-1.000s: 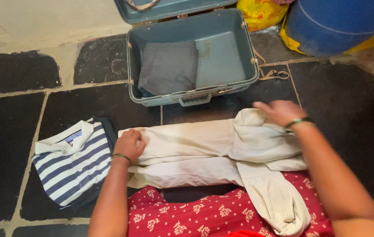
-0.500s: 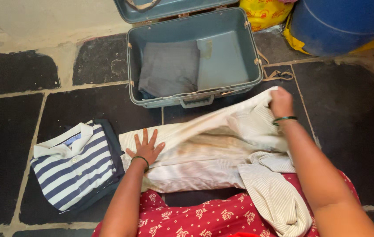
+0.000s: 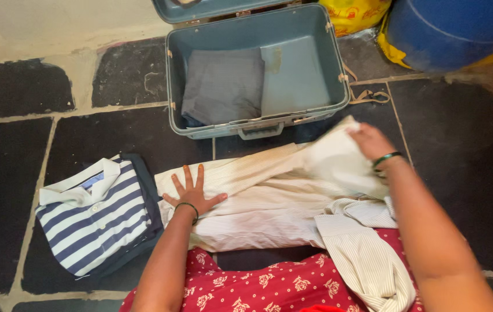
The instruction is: The person folds multiple pieces of clothing by hand on the floor and packs them into a small open suitcase.
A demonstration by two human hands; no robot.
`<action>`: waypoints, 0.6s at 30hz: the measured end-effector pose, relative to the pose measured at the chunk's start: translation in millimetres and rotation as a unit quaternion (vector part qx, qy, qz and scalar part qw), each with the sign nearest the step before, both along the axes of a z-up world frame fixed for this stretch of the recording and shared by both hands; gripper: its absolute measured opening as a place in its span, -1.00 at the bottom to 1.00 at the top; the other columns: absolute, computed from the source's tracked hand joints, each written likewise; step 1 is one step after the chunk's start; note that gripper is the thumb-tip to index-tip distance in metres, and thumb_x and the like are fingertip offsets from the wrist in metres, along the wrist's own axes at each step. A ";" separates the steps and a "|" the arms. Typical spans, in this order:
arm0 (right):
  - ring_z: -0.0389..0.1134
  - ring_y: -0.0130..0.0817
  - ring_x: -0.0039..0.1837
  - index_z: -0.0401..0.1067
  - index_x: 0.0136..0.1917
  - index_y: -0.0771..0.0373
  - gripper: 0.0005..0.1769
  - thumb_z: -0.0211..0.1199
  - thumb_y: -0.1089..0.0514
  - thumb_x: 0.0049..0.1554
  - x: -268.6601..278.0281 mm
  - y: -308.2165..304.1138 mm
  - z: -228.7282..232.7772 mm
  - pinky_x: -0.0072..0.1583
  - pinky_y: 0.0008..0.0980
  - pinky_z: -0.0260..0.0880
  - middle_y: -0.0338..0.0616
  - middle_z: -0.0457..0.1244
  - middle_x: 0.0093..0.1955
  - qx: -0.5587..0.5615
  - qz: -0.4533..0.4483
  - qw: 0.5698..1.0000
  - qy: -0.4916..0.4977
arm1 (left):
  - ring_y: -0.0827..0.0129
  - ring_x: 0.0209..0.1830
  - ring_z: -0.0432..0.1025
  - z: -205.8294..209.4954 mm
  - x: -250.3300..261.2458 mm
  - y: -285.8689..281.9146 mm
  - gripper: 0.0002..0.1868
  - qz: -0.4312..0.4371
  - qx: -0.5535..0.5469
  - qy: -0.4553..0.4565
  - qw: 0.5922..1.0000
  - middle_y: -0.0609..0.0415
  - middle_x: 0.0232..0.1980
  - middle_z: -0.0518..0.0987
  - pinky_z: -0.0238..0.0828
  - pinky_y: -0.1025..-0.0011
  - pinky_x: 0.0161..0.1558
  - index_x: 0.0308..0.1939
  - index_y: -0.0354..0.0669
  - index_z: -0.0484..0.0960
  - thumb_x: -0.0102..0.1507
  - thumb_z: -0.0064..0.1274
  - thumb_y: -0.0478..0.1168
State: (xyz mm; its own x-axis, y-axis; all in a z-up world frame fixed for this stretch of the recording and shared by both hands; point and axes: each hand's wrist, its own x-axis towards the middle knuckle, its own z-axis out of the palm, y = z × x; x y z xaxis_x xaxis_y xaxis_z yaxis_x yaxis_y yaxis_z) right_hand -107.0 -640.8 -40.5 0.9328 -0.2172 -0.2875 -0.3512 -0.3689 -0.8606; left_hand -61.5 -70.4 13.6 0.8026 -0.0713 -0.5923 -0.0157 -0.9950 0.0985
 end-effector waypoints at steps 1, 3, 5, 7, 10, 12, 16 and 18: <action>0.36 -0.30 0.12 0.42 0.23 0.38 -0.47 0.16 -0.12 0.25 -0.9 -6.6 3.7 0.19 -0.31 0.33 -0.03 0.39 0.12 0.058 -0.047 0.997 -0.016 | -0.20 0.63 -0.74 1.6 -0.1 -0.1 0.48 0.000 0.006 0.005 1.000 0.09 0.69 -0.62 -0.55 -0.69 0.29 0.61 0.53 -0.42 -0.20 0.02 0.76; 0.35 -0.08 0.24 0.44 0.21 0.47 -0.38 0.16 -0.19 0.26 -13.8 -25.9 3.8 0.30 -0.21 0.30 0.13 0.36 0.20 -0.168 0.101 0.979 0.054 | -0.22 0.62 -0.74 4.4 -0.9 0.1 0.51 -0.003 0.011 0.007 1.000 0.10 0.69 -0.62 -0.55 -0.69 0.28 0.61 0.54 -0.43 -0.23 0.05 0.74; 0.32 0.02 0.35 0.45 0.25 0.45 -0.28 0.14 -0.29 0.24 -28.5 -32.6 -1.0 0.39 -0.15 0.25 0.20 0.31 0.30 -0.314 0.206 0.910 0.174 | -0.23 0.62 -0.75 5.3 -0.4 -0.7 0.55 -0.016 0.018 0.014 1.000 0.08 0.69 -0.63 -0.54 -0.69 0.27 0.61 0.52 -0.45 -0.26 0.08 0.74; 0.26 0.02 0.45 0.44 0.34 0.32 -0.19 0.11 -0.41 0.19 -46.0 -23.9 -3.2 0.47 -0.14 0.20 0.18 0.25 0.40 -0.380 0.262 0.820 0.338 | -0.24 0.60 -0.75 6.1 2.2 3.9 0.60 -0.035 0.030 0.025 0.999 0.04 0.68 -0.65 -0.52 -0.68 0.26 0.60 0.49 -0.48 -0.28 0.10 0.76; 0.39 0.08 0.34 0.57 0.24 0.34 -0.02 -0.22 -0.56 0.29 -30.9 -13.7 28.4 0.41 -0.08 0.31 0.23 0.36 0.29 -0.410 0.199 0.833 0.314 | -0.23 0.60 -0.77 0.4 5.9 6.9 0.52 -0.023 0.006 0.030 0.999 0.07 0.67 -0.64 -0.55 -0.67 0.26 0.60 0.52 -0.47 -0.22 0.03 0.77; 0.39 0.16 0.31 0.60 0.21 0.36 0.00 -0.16 -0.59 0.26 -17.8 1.1 47.5 0.38 -0.02 0.32 0.30 0.37 0.23 -0.370 0.060 0.892 0.253 | -0.19 0.64 -0.72 -4.3 7.7 10.2 0.29 0.017 -0.029 0.020 0.999 0.14 0.70 -0.58 -0.57 -0.68 0.30 0.61 0.61 -0.38 -0.08 -0.21 0.76; 0.36 0.23 0.23 0.58 0.11 0.39 -0.09 0.09 -0.56 0.20 7.4 29.8 28.6 0.28 -0.02 0.32 0.34 0.34 0.08 -0.272 -0.093 0.939 0.186 | -0.14 0.66 -0.71 -13.1 8.6 7.2 0.07 0.048 -0.032 -0.004 0.998 0.22 0.71 -0.57 -0.58 -0.66 0.31 0.58 0.73 -0.30 0.04 -0.40 0.72; 0.39 0.27 0.12 0.53 0.09 0.36 -0.30 0.19 -0.37 0.17 8.8 30.9 4.6 0.18 0.02 0.36 0.32 0.35 0.03 -0.277 -0.129 0.952 0.016 | -0.14 0.65 -0.72 -13.6 6.3 5.2 0.10 0.043 -0.018 -0.009 0.999 0.22 0.70 -0.57 -0.60 -0.66 0.30 0.58 0.73 -0.32 0.03 -0.36 0.73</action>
State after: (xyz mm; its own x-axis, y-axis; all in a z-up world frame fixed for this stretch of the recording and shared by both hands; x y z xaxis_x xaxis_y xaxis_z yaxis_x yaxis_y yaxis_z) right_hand -98.2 -609.9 -35.8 0.8207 -0.5643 -0.0897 -0.5142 -0.6609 -0.5466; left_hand -55.1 -65.3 0.0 0.8171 -0.0222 -0.5761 0.0677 -0.9887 0.1340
